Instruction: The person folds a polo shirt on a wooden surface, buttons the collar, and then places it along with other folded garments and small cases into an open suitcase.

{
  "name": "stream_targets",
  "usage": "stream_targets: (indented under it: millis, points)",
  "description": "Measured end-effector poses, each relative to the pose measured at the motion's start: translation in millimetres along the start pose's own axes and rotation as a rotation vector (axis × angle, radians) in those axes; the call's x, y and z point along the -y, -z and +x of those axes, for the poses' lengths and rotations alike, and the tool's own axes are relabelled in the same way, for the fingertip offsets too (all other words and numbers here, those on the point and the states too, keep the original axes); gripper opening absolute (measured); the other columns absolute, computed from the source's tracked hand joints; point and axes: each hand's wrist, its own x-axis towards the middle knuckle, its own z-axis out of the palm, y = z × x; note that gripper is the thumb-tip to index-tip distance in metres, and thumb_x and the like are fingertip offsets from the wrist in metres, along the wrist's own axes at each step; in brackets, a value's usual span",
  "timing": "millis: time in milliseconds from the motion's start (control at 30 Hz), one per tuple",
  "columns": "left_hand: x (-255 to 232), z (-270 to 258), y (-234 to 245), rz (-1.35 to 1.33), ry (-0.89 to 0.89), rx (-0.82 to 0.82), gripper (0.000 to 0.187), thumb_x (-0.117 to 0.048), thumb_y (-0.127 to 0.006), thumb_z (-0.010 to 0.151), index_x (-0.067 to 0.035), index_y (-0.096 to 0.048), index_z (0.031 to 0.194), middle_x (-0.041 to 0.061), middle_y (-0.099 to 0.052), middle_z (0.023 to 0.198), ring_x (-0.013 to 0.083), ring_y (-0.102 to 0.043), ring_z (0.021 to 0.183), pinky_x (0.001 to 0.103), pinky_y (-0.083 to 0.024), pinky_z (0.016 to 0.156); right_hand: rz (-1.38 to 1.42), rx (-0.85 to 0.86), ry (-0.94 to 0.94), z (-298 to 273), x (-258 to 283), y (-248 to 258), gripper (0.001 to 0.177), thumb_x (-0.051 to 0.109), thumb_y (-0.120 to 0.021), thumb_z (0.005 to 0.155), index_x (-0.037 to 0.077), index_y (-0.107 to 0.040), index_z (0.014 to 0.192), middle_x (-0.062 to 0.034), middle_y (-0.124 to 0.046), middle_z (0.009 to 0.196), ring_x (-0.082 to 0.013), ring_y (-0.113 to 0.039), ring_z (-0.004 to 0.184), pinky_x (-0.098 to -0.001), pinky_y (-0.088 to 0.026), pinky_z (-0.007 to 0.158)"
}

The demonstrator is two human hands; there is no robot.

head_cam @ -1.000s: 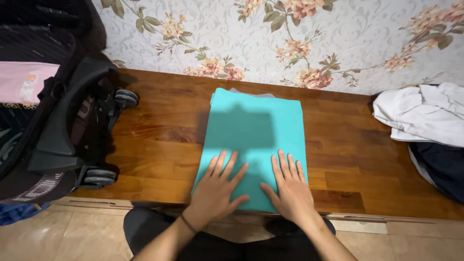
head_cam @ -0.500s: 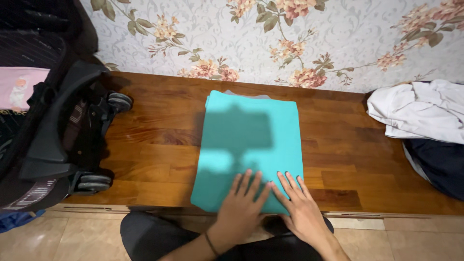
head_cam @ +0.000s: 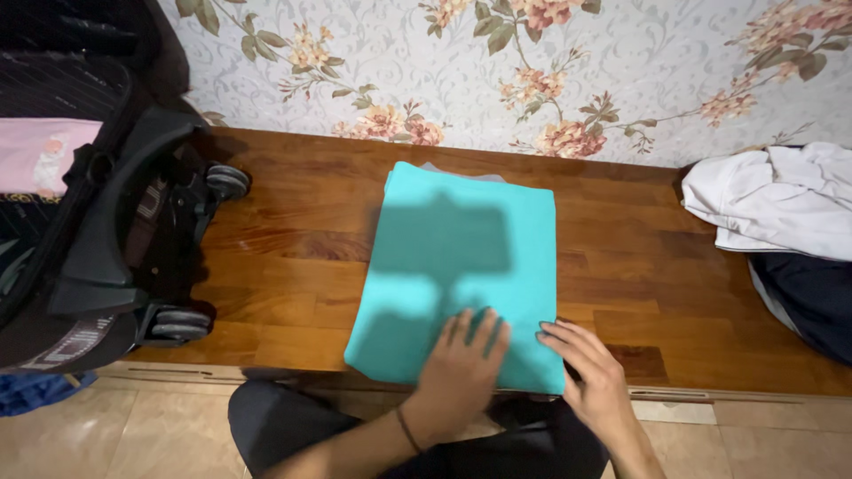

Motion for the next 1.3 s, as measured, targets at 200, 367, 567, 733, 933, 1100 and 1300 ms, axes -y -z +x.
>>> stream_targets:
  millis: [200, 367, 567, 733, 933, 1100, 1300]
  points:
    - [-30, 31, -6, 0.019, -0.019, -0.215, 0.053, -0.014, -0.061, 0.092, -0.001, -0.056, 0.143, 0.020, -0.066, 0.134, 0.0422, -0.064, 0.119, 0.049, -0.048, 0.105, 0.139, -0.285, -0.023, 7, 8, -14, 0.038, 0.004, -0.073, 0.082, 0.010, -0.073, 0.120, -0.0079, -0.071, 0.130, -0.0255, -0.067, 0.122, -0.0353, -0.054, 0.102]
    - [-30, 43, -2, -0.156, -0.015, -0.075, 0.068, -0.024, -0.068, 0.082, 0.000, -0.056, 0.144, 0.026, -0.066, 0.132, 0.0431, -0.068, 0.112, 0.048, -0.051, 0.101, 0.796, -0.204, -0.486, 12, -25, -32, 0.049, 0.014, -0.053, 0.101, 0.002, -0.050, 0.148, -0.0155, -0.061, 0.143, -0.0264, -0.059, 0.130, -0.0383, -0.047, 0.108]
    - [-39, 58, -4, -0.321, -0.043, -0.169, 0.063, -0.031, -0.071, 0.096, -0.003, -0.052, 0.149, 0.025, -0.063, 0.141, 0.0447, -0.065, 0.125, 0.052, -0.049, 0.112, 1.494, -0.265, -0.803, 15, -30, -67, 0.051, 0.027, -0.041, 0.104, 0.005, -0.047, 0.149, -0.0118, -0.057, 0.146, -0.0242, -0.052, 0.136, -0.0382, -0.043, 0.111]
    - [-77, 73, -8, -0.408, -0.072, 0.018, 0.074, -0.032, -0.069, 0.084, -0.001, -0.051, 0.149, 0.030, -0.058, 0.143, 0.0499, -0.060, 0.123, 0.059, -0.044, 0.108, 1.443, -0.337, -0.804, 33, -19, -88, 0.055, 0.031, -0.044, 0.104, 0.003, -0.046, 0.151, -0.0154, -0.051, 0.150, -0.0281, -0.046, 0.140, -0.0398, -0.039, 0.114]
    - [-135, 97, -8, -0.350, -0.201, 0.193, 0.066, -0.033, -0.064, 0.091, -0.002, -0.051, 0.148, 0.028, -0.057, 0.145, 0.0508, -0.060, 0.125, 0.063, -0.044, 0.110, 1.295, -0.355, -0.803, 50, -37, -68, 0.060, 0.036, -0.047, 0.103, 0.001, -0.043, 0.152, -0.0196, -0.043, 0.155, -0.0328, -0.039, 0.146, -0.0418, -0.034, 0.118]
    - [-142, 98, 34, -0.685, -0.353, -0.133, 0.071, -0.038, -0.060, 0.092, -0.003, -0.047, 0.152, 0.027, -0.056, 0.148, 0.0520, -0.058, 0.131, 0.059, -0.044, 0.117, 0.938, -0.425, -0.755, 98, -71, -26, 0.065, 0.039, -0.049, 0.103, 0.000, -0.042, 0.154, -0.0231, -0.037, 0.159, -0.0367, -0.034, 0.150, -0.0434, -0.030, 0.121]
    - [-56, 65, -22, -1.877, 0.191, -0.360, 0.024, -0.003, -0.063, 0.102, 0.001, -0.060, 0.125, 0.008, -0.067, 0.113, 0.0197, -0.062, 0.098, 0.034, -0.053, 0.087, 0.132, -0.433, -0.344, 162, -86, 0, 0.071, 0.044, -0.052, 0.103, -0.002, -0.039, 0.156, -0.0274, -0.030, 0.164, -0.0415, -0.027, 0.155, -0.0454, -0.024, 0.125]
